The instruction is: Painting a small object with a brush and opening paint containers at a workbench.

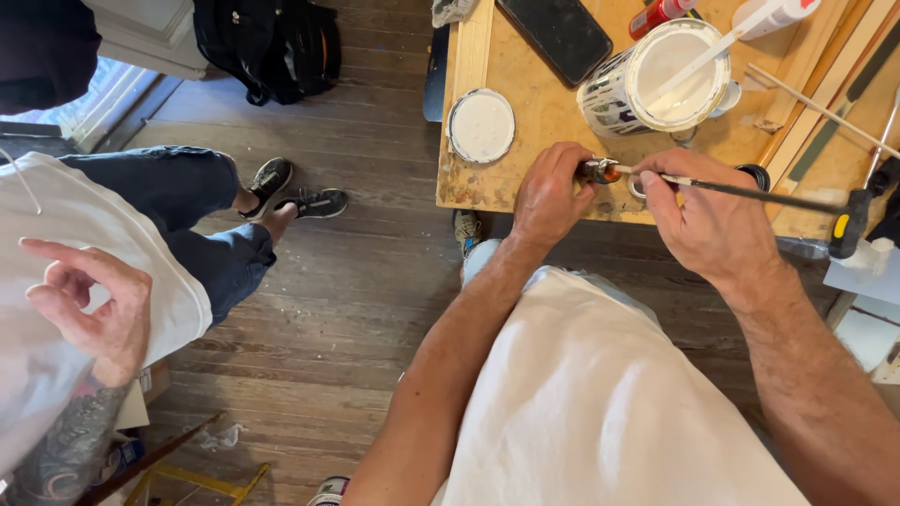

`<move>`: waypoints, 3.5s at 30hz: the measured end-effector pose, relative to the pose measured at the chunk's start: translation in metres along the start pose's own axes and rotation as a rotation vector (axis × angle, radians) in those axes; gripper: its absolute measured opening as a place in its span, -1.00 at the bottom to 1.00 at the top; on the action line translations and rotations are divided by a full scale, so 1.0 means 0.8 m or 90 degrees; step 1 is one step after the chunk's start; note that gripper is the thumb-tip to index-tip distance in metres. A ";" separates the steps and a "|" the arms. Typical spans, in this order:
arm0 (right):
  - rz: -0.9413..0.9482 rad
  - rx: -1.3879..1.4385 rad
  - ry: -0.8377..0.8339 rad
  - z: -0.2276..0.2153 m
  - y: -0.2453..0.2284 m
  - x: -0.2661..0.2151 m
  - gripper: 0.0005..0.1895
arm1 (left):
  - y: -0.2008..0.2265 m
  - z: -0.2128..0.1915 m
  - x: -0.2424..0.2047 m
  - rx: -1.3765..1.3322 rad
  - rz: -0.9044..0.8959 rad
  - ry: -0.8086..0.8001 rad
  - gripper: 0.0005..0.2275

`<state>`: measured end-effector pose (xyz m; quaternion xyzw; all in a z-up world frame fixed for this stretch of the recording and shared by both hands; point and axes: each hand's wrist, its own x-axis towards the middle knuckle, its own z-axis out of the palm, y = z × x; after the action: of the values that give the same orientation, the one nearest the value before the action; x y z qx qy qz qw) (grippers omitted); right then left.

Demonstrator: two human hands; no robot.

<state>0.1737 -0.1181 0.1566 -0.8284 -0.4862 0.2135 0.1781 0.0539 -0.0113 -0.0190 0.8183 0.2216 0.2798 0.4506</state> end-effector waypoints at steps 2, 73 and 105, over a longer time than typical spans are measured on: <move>-0.072 -0.099 0.051 0.006 0.009 -0.003 -0.85 | -0.003 0.002 -0.001 0.005 -0.009 0.000 -0.60; -0.029 -0.020 0.077 0.012 0.003 -0.010 -0.79 | 0.001 0.000 0.000 0.022 -0.010 -0.011 -0.59; -0.072 -0.032 0.084 0.013 0.003 -0.013 -0.82 | -0.002 0.000 -0.001 0.021 -0.014 -0.036 -0.57</move>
<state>0.1654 -0.1277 0.1486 -0.8159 -0.5247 0.1362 0.2008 0.0534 -0.0108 -0.0207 0.8305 0.2225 0.2481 0.4464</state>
